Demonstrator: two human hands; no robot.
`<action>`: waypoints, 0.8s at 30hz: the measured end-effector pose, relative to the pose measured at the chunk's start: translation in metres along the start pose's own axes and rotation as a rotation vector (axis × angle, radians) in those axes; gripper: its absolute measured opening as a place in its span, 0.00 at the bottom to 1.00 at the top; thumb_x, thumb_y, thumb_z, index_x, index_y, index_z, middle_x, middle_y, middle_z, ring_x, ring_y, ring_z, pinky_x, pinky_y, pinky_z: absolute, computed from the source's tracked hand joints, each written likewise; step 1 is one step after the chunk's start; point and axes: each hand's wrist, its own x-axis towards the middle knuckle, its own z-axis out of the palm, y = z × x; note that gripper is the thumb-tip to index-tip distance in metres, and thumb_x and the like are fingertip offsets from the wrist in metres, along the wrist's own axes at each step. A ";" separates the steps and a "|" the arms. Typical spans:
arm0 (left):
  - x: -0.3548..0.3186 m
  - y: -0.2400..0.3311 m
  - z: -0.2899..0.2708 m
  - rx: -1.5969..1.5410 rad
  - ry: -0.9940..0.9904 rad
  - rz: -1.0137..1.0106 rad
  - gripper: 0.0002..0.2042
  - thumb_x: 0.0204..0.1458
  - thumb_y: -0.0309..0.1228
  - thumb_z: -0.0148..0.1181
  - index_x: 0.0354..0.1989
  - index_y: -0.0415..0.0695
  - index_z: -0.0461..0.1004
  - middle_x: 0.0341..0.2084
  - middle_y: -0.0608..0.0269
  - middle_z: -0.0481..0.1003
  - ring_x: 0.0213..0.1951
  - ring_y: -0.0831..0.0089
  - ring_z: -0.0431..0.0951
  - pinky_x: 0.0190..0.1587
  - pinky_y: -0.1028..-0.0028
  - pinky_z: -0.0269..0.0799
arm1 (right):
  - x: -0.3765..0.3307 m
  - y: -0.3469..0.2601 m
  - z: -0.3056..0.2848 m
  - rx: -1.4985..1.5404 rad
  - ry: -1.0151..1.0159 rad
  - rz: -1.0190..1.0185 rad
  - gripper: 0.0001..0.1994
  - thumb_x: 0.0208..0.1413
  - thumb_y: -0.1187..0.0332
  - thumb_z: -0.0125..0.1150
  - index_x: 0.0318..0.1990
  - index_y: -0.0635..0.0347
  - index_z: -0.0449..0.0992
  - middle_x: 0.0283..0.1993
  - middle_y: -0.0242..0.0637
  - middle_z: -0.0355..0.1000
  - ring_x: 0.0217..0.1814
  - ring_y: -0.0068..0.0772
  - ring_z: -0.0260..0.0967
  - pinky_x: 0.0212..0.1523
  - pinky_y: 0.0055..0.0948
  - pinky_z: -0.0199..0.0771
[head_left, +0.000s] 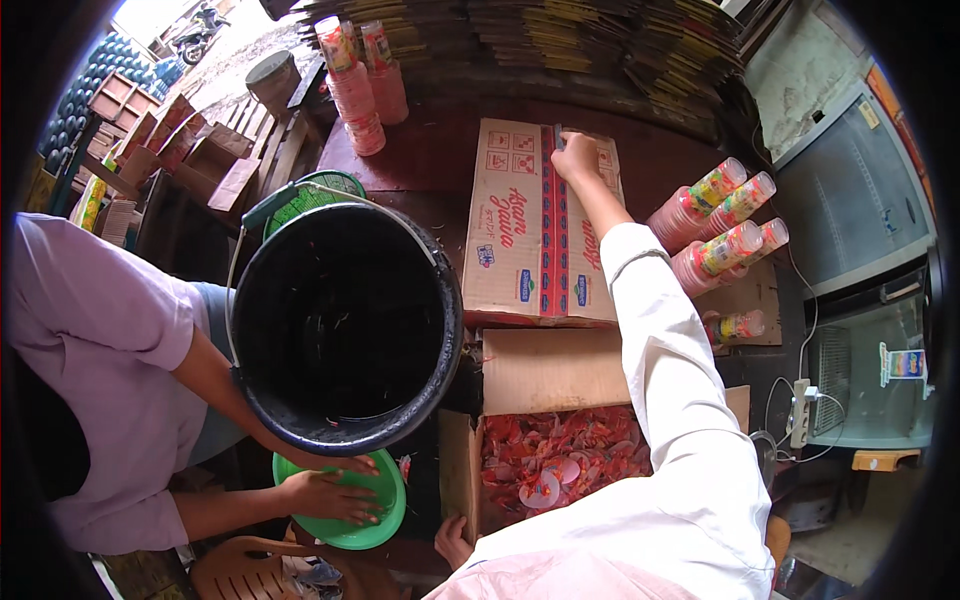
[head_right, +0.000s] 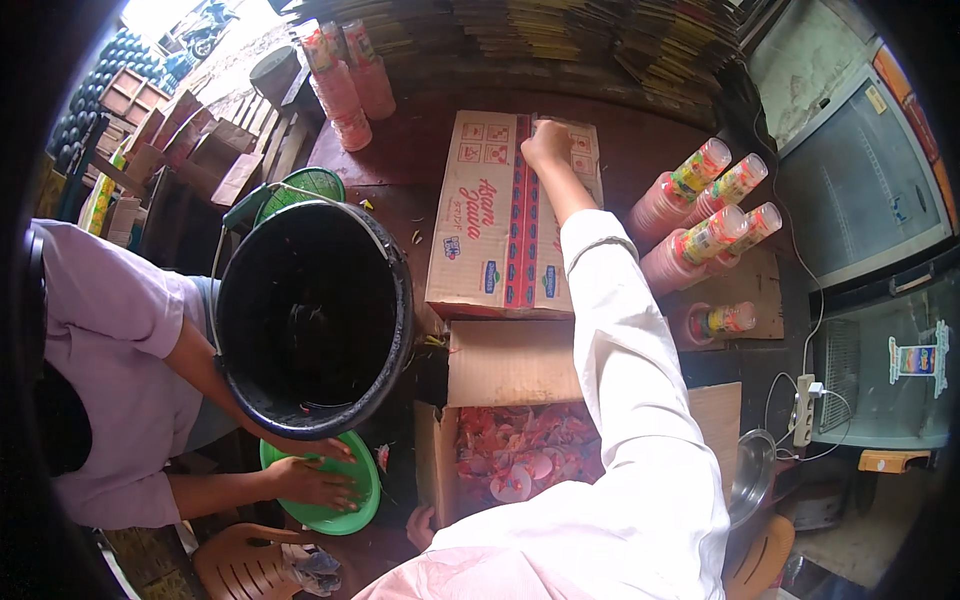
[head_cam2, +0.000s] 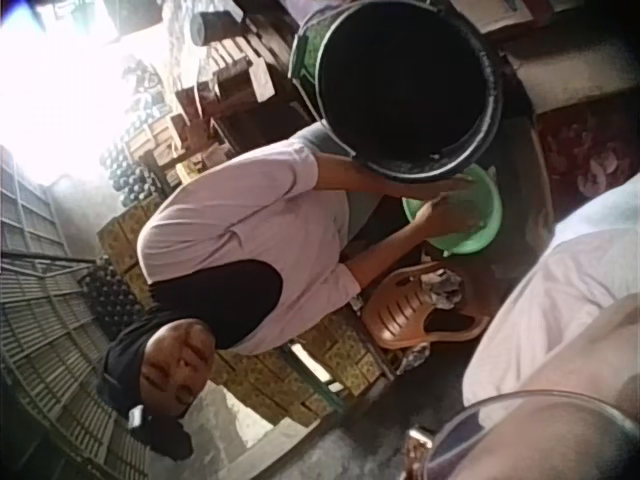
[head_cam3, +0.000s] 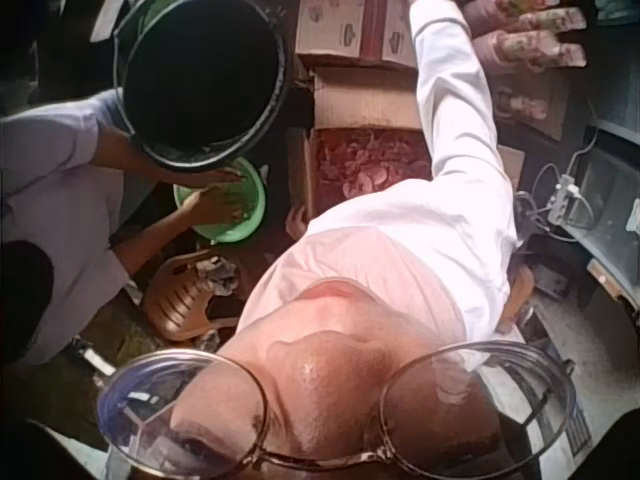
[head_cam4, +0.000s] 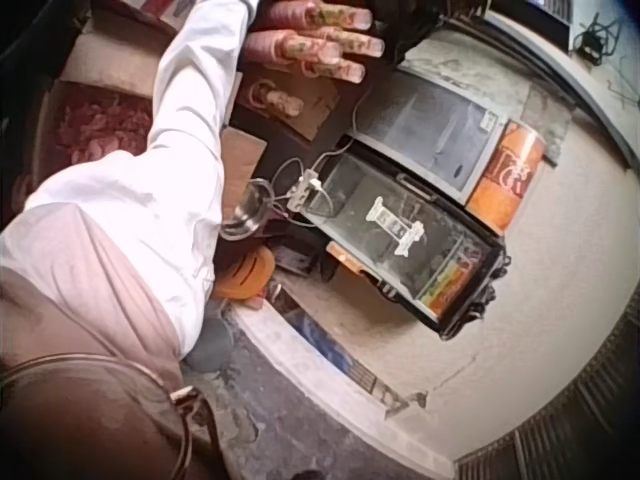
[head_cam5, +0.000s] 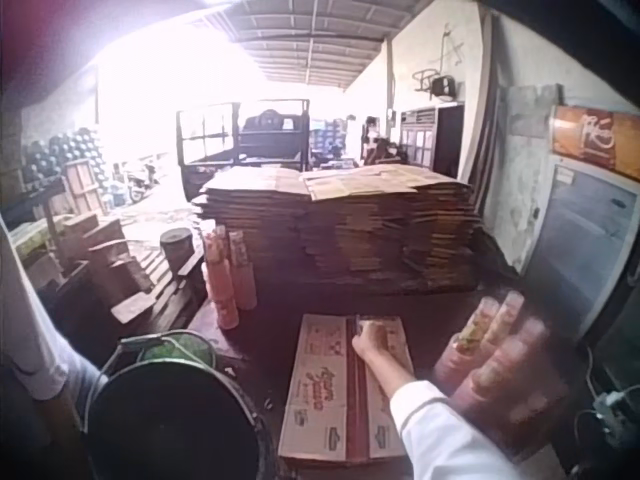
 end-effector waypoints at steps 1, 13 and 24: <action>0.001 0.001 0.001 -0.033 -0.010 -0.025 0.25 0.30 0.42 0.63 0.41 0.50 0.67 0.42 0.62 0.67 0.46 0.60 0.63 0.50 0.60 0.52 | 0.001 0.002 0.000 -0.002 0.003 -0.014 0.18 0.36 0.73 0.54 0.41 0.60 0.74 0.38 0.53 0.70 0.43 0.45 0.69 0.47 0.34 0.68; 0.004 0.014 -0.001 -0.045 0.073 0.004 0.22 0.32 0.40 0.63 0.40 0.49 0.67 0.41 0.61 0.67 0.45 0.61 0.65 0.49 0.61 0.52 | -0.006 -0.021 -0.015 -0.086 -0.133 0.021 0.17 0.37 0.75 0.54 0.41 0.58 0.75 0.39 0.52 0.70 0.43 0.46 0.69 0.47 0.36 0.68; 0.005 0.016 0.001 0.023 0.058 -0.011 0.23 0.30 0.36 0.63 0.40 0.51 0.67 0.40 0.61 0.67 0.45 0.61 0.65 0.50 0.60 0.52 | -0.002 -0.043 -0.022 -0.159 -0.235 0.053 0.13 0.37 0.78 0.54 0.35 0.63 0.75 0.38 0.54 0.70 0.45 0.49 0.68 0.45 0.36 0.69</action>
